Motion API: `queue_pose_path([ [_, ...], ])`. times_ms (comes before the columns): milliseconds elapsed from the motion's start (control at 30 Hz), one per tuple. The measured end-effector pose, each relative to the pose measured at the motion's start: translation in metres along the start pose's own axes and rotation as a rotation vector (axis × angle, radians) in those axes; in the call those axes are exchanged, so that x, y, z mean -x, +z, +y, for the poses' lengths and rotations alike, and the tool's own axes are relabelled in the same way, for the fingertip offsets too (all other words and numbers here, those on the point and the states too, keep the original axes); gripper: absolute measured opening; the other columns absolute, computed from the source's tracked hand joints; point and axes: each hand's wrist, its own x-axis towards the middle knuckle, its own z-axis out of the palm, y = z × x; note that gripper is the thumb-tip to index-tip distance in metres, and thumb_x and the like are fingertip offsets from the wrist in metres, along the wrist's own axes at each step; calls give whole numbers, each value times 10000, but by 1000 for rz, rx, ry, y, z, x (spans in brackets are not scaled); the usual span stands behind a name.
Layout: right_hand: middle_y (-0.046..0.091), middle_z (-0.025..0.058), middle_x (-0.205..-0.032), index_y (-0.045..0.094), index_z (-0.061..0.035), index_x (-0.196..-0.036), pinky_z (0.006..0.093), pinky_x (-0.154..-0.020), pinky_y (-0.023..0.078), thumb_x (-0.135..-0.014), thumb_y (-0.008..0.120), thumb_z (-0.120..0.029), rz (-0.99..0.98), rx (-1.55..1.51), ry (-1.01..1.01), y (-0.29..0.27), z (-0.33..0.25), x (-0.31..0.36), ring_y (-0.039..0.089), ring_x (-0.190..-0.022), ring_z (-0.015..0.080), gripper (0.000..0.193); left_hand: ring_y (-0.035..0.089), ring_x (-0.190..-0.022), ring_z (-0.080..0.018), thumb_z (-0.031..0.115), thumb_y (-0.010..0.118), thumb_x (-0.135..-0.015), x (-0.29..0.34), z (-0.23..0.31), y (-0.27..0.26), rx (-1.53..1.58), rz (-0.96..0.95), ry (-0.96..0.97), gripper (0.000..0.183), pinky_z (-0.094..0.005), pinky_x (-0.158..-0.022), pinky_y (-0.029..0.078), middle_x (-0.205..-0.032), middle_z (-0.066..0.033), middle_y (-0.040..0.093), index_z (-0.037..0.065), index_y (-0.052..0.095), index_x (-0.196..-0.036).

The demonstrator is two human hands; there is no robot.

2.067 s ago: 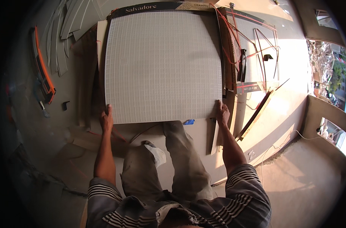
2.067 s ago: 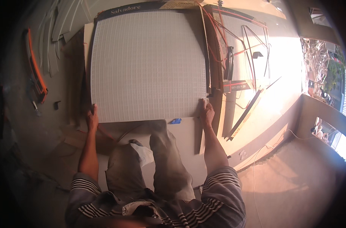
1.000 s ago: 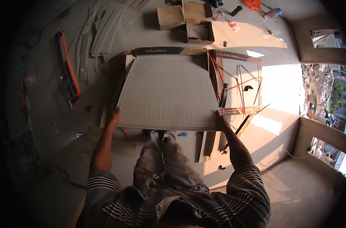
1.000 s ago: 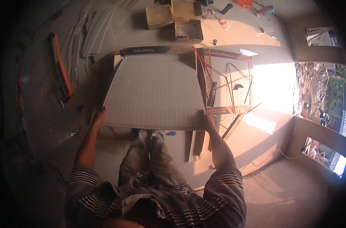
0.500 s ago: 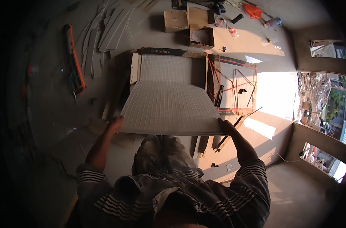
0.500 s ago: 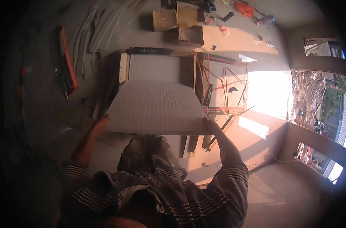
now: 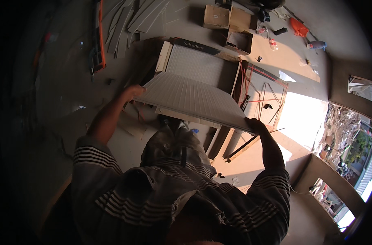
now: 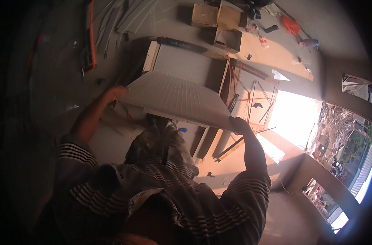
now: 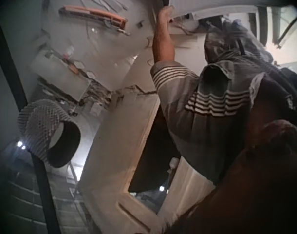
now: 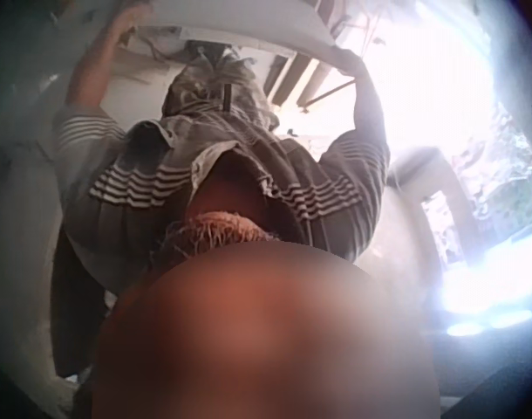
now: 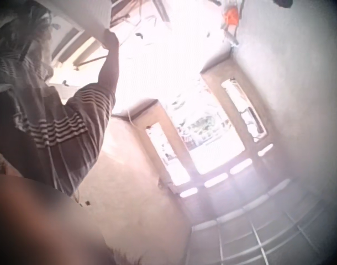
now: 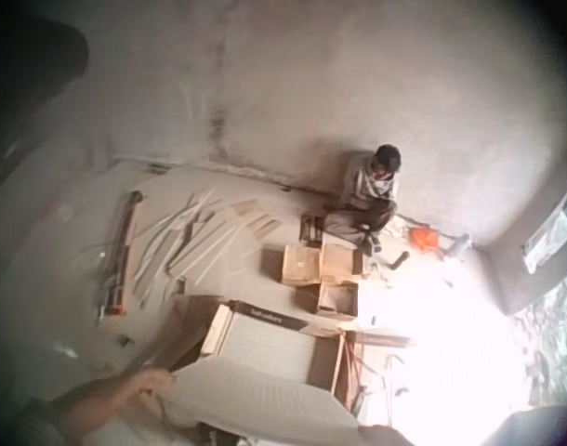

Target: The person unpacks a large ceramic tile from its packaging and carries it to a work area. They then mix cement with a hoe, scoop it into buckets, and carry the buckets back to the interior space.

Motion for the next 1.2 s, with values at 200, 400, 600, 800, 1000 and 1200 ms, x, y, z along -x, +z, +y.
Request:
queue_pose_path([
  [200, 621, 120, -1016, 496, -97, -1232, 340, -750, 504, -876, 485, -227, -108, -36, 99, -14, 14, -22, 621, -897, 245, 379, 518, -946, -278, 393, 469, -914, 5, 14, -9, 38, -59, -51, 492, -386, -617, 478, -1199, -177, 517, 36, 486, -1251],
  [400, 632, 107, -954, 525, -85, -1213, 310, -711, 494, -911, 472, -272, -65, -317, 5, -2, 11, -11, 624, -868, 210, 359, 471, -1135, -297, 416, 451, -916, 4, 21, -15, 52, -84, -93, 549, -446, -852, 433, -1339, -175, 437, 56, 427, -1331],
  [600, 653, 80, -860, 612, -3, -1051, 287, -650, 477, -955, 392, -375, 36, -311, 167, 14, -17, 10, 619, -749, 129, 442, 351, -1294, -299, 454, 439, -912, -36, -4, -7, -75, -98, 149, 622, -415, -1047, 280, -1424, -159, 343, 45, 356, -1374],
  [800, 643, 92, -1002, 570, -11, -1155, 257, -756, 489, -961, 401, -311, 37, -604, -13, 40, 5, 1, 629, -861, 142, 395, 438, -1216, -300, 499, 430, -905, -66, -18, 9, -285, -11, -4, 652, -407, -1009, 333, -1344, -167, 444, 15, 395, -1341],
  [1000, 608, 134, -1022, 554, 0, -1159, 299, -759, 482, -929, 457, -243, 74, -1084, 45, 59, 37, -56, 598, -864, 172, 349, 518, -1117, -309, 496, 392, -922, -68, -29, 18, -275, 50, -11, 631, -420, -967, 378, -1257, -179, 519, 7, 422, -1320],
  [1200, 594, 232, -1009, 472, 16, -1238, 378, -801, 485, -851, 471, -157, 130, 477, -492, 57, 24, -92, 602, -922, 309, 424, 565, -962, -249, 488, 386, -922, -146, -95, 33, -217, 87, 57, 586, -393, -865, 430, -1146, -143, 576, 11, 488, -1248],
])
